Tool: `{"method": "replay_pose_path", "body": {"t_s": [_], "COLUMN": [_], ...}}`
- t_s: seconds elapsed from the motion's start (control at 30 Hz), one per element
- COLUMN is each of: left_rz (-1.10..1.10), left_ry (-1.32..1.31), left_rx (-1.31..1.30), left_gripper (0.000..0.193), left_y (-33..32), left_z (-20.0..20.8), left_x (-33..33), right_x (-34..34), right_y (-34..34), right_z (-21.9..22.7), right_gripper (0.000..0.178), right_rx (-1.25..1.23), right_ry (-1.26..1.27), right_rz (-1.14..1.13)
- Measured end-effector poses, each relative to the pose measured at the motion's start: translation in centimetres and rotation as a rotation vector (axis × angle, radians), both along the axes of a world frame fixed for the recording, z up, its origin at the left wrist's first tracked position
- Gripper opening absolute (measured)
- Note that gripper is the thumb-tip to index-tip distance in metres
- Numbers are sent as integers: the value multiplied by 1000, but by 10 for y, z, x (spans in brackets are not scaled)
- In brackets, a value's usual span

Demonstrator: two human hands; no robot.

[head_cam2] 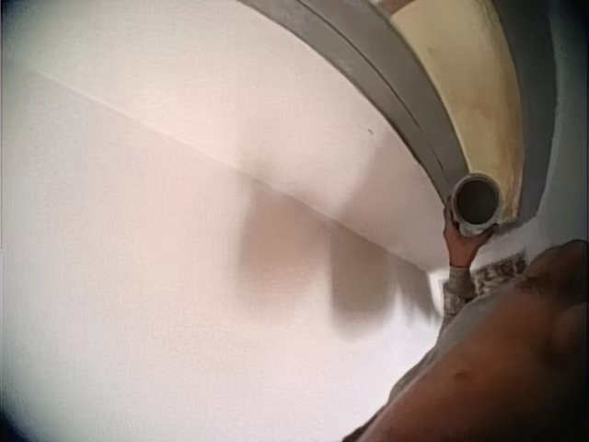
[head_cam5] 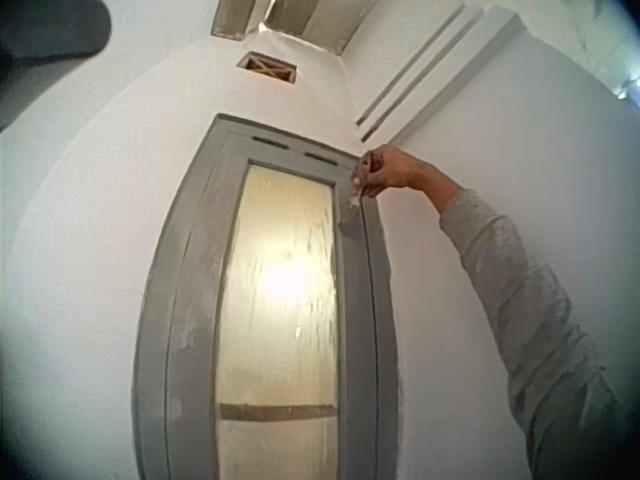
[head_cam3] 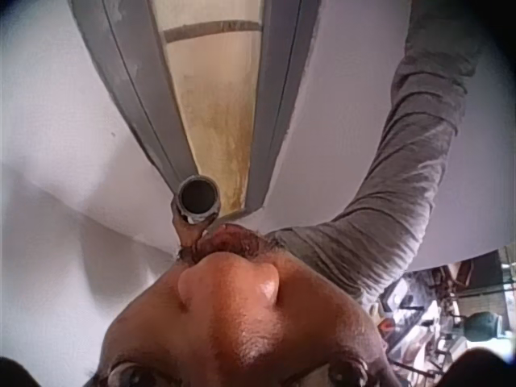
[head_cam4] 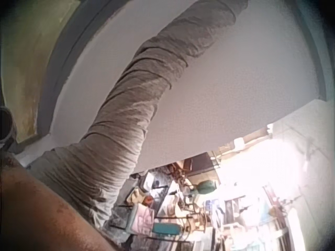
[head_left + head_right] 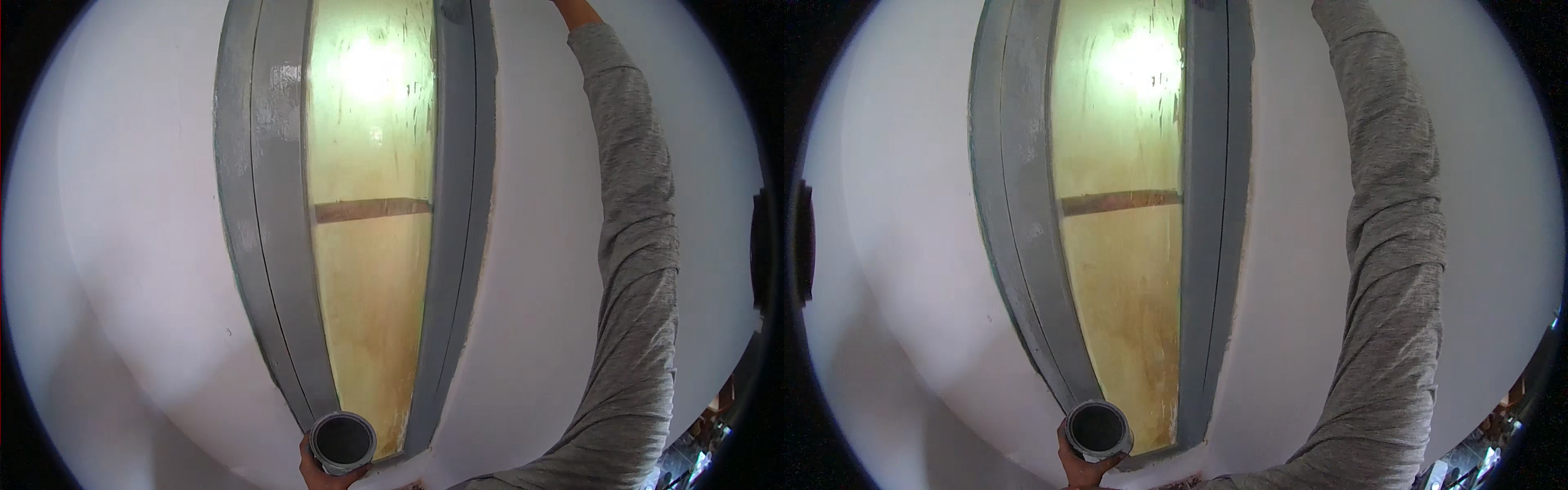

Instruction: The person paints a window frame with grey paint using a paint brush.

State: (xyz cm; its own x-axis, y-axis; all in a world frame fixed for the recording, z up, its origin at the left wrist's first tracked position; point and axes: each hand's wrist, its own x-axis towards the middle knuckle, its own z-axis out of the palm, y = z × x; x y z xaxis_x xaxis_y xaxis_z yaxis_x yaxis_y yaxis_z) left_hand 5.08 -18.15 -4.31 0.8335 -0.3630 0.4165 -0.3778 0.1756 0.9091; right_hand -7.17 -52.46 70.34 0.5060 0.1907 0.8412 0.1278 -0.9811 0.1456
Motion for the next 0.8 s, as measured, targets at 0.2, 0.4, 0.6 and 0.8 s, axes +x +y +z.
{"method": "replay_pose_path", "body": {"t_s": [0.2,0.4,0.6,0.8], "left_rz": [41,13,-134,-56], "left_ry": [-8,-2,-112,-121], "left_rx": [31,38,-18,17], "left_gripper": [101,101,106,115], "left_y": [-1,2,12,38], "left_z": [2,-3,13,14], "left_x": [-1,9,10,-6], "right_x": [3,39,-44,-40], "right_y": [2,-1,66,112], "right_z": [25,-55,-175,-438], "right_gripper": [15,12,20,23], "right_rx": [-192,-356,-132,475], "right_ry": [-557,-409,-580,-525], "right_rz": [139,-192,-128,618]}}
